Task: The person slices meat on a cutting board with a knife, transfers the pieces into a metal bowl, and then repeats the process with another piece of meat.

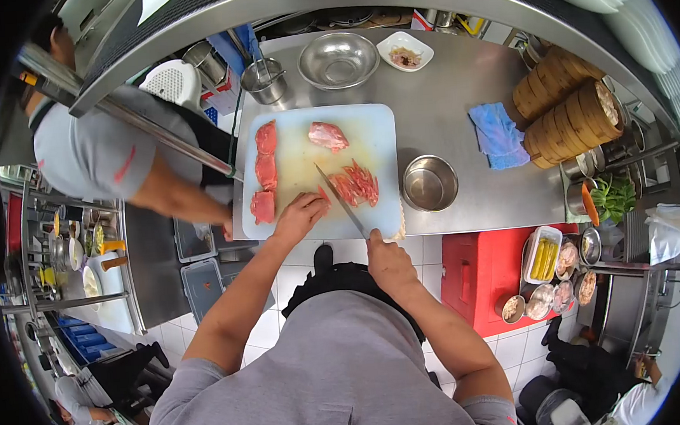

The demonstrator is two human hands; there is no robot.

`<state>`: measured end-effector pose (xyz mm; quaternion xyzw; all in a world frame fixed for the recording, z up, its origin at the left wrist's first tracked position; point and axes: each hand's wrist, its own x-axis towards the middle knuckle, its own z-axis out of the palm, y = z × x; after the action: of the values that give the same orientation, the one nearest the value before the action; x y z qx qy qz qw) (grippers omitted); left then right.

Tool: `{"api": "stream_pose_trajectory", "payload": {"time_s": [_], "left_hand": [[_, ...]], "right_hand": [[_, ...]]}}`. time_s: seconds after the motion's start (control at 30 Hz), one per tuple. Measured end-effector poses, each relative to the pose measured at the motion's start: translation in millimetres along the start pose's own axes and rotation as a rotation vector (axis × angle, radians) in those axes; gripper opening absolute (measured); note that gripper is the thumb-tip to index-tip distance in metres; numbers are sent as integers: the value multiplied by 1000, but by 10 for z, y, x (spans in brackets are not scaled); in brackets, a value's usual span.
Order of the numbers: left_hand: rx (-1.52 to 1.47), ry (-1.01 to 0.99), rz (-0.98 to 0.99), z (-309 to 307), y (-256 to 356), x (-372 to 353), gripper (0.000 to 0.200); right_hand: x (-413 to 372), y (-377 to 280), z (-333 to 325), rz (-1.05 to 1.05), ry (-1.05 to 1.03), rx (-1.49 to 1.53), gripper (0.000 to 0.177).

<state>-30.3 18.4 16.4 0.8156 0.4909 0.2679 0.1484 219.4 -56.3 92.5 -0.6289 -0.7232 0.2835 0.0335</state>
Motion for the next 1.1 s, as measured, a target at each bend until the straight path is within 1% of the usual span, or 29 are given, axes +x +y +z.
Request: {"api": "stream_pose_trajectory", "payload": {"time_s": [0.13, 0.33, 0.43, 0.53, 0.77, 0.83, 0.93, 1.03, 1.1], "left_hand": [[-58, 34, 3, 17, 16, 93, 7], [-60, -18, 44, -29, -99, 91, 8], [-52, -10, 19, -4, -88, 126, 7], [-59, 20, 88, 36, -157, 141, 7], [-92, -19, 98, 22, -179, 206, 6], [-98, -24, 90, 19, -175, 219, 6], [-45, -126, 67, -6, -177, 225, 8], [-90, -107, 74, -79, -146, 226, 7], [-207, 24, 19, -119, -83, 168, 11]], "right_hand": [[1, -104, 115, 27, -16, -4, 26], [-37, -194, 118, 57, -59, -41, 24], [-38, -203, 137, 79, -66, -42, 23], [-29, -243, 124, 91, -79, -33, 22], [-163, -268, 93, 134, -148, -45, 19], [-87, -300, 132, 149, -125, -47, 19], [210, -366, 324, 125, -68, -9, 20], [397, -311, 510, 81, 4, -2, 21], [420, -314, 478, 77, 29, -34, 22]]}}
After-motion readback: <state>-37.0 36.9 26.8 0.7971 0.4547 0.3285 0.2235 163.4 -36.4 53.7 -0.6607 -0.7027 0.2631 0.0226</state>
